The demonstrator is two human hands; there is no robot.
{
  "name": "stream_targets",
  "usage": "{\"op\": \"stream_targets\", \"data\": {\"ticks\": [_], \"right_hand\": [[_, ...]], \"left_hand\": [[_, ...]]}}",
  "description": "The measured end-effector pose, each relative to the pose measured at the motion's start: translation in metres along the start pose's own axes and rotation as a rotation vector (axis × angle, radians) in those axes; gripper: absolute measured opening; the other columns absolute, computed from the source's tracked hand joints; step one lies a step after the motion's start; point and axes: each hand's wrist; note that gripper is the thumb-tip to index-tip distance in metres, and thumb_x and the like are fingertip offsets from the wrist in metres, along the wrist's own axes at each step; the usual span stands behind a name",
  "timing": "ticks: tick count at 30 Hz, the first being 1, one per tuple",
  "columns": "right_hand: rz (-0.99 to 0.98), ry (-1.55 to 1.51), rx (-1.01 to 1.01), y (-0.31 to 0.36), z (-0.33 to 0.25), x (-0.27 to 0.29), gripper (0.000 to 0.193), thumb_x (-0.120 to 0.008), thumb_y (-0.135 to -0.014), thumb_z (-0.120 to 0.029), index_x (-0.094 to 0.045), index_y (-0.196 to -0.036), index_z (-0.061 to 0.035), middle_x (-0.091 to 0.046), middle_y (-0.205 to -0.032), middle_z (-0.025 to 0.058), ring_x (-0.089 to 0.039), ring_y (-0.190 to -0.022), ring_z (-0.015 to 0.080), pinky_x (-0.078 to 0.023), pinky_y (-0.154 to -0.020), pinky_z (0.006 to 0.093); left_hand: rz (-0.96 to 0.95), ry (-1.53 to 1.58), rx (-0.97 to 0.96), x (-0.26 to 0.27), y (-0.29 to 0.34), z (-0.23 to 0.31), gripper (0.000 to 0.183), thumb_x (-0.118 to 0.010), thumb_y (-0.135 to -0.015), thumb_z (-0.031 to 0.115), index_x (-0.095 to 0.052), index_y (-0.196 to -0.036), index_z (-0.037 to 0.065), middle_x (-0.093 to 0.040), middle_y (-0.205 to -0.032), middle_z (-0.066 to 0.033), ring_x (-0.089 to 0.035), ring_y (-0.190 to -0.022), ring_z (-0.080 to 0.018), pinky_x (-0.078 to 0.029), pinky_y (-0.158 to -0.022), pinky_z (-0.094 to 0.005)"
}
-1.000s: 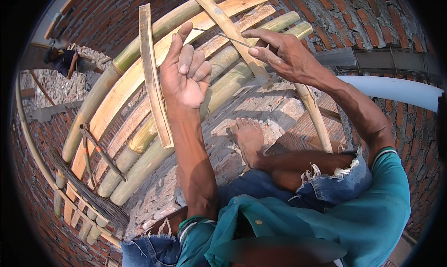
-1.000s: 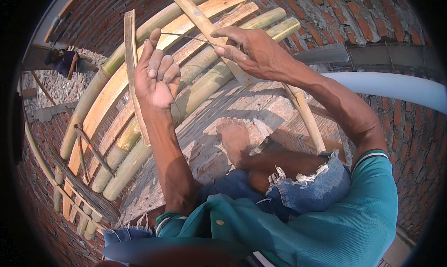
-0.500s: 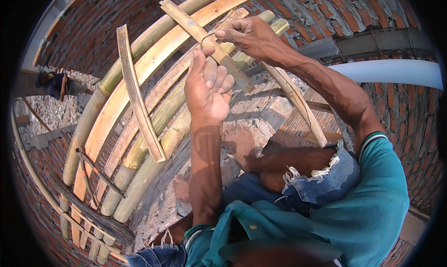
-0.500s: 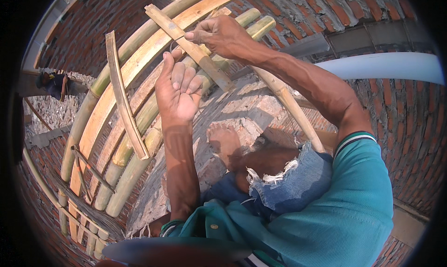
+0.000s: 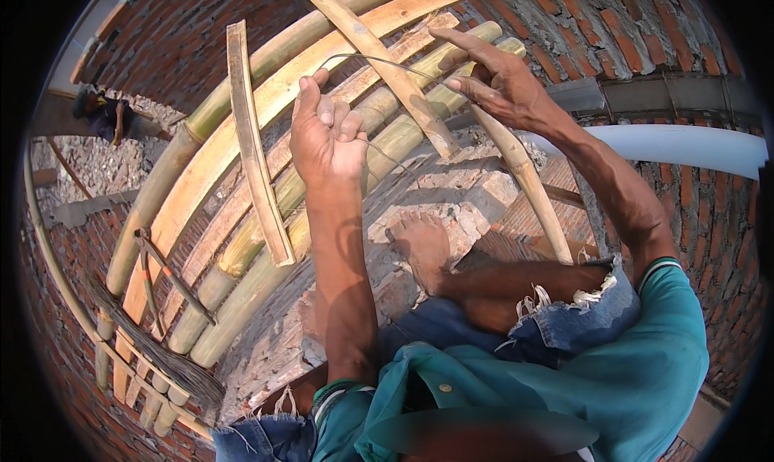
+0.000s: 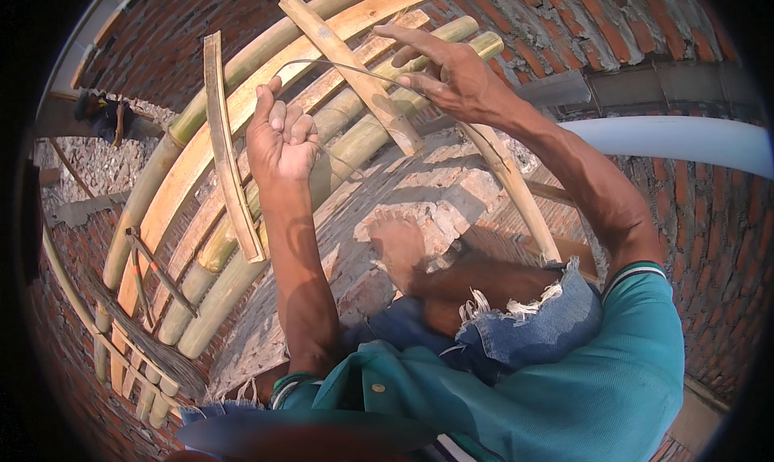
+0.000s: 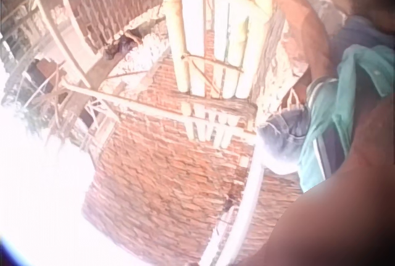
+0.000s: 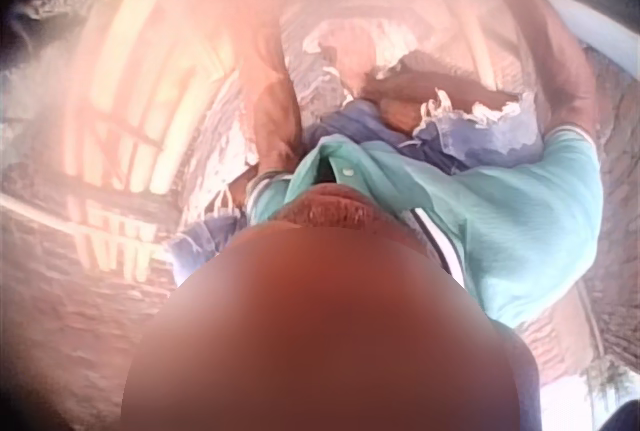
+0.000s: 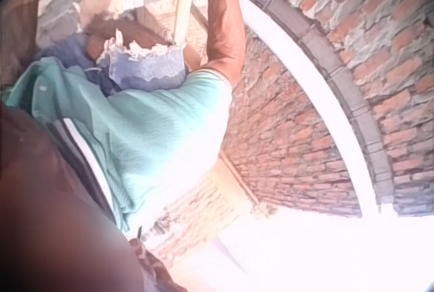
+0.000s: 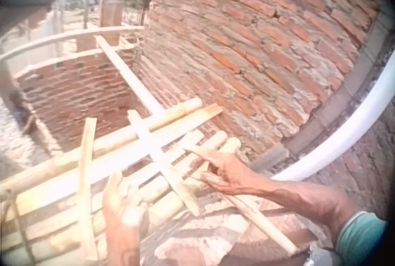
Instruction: The person assembles a bamboo structure by placing bamboo slats and securing them with wire. They use pliers to twist and tighten the wire around the bamboo pieces, ensuring the structure is stable.
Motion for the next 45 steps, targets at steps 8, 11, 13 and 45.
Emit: {"op": "stream_targets", "data": {"ticks": [8, 11, 13, 45], "right_hand": [[0.123, 0.306, 0.611, 0.011, 0.028, 0.016, 0.037, -0.068, -0.099, -0.019, -0.067, -0.136, -0.0169, -0.074, -0.122, 0.0095, -0.073, -0.099, 0.0287, -0.061, -0.086, 0.0372], [0.202, 0.007, 0.441, 0.008, 0.034, 0.023, 0.030, -0.065, -0.102, -0.022, -0.070, -0.130, -0.0126, -0.075, -0.113, 0.0090, -0.072, -0.089, 0.0263, -0.061, -0.080, 0.0345], [0.327, -0.153, 0.309, 0.001, 0.043, 0.040, 0.029, -0.059, -0.107, -0.027, -0.072, -0.123, -0.0058, -0.074, -0.092, 0.0142, -0.067, -0.073, 0.0239, -0.058, -0.069, 0.0316], [-0.103, 0.501, 0.111, -0.091, 0.134, -0.002, 0.021, -0.060, -0.093, -0.018, -0.067, -0.094, 0.0011, -0.067, -0.083, 0.0264, -0.066, -0.077, 0.0461, -0.051, -0.071, 0.0548]], "left_hand": [[-0.018, 0.219, 0.205, 0.006, -0.007, -0.007, 0.026, -0.055, -0.109, 0.021, -0.055, -0.121, -0.002, -0.046, -0.067, 0.0008, -0.034, -0.051, -0.0090, -0.031, -0.046, -0.0242], [-0.084, 0.160, 0.250, -0.002, -0.004, -0.016, 0.037, -0.053, -0.110, 0.024, -0.056, -0.129, -0.008, -0.067, -0.100, -0.0134, -0.060, -0.079, -0.0166, -0.050, -0.072, -0.0319], [-0.127, -0.478, -0.018, -0.004, -0.001, -0.010, 0.049, -0.057, -0.107, 0.034, -0.057, -0.133, -0.007, -0.069, -0.111, -0.0160, -0.064, -0.093, -0.0197, -0.051, -0.081, -0.0336], [0.487, -2.229, -0.734, 0.051, 0.016, 0.091, 0.058, -0.082, -0.084, 0.047, -0.066, -0.109, -0.003, -0.064, -0.104, -0.0253, -0.065, -0.096, -0.0408, -0.051, -0.086, -0.0492]]}}
Point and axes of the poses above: each hand's wrist, its own y-axis away from the middle knuckle, its own x-axis out of the back of the hand, z = x × y
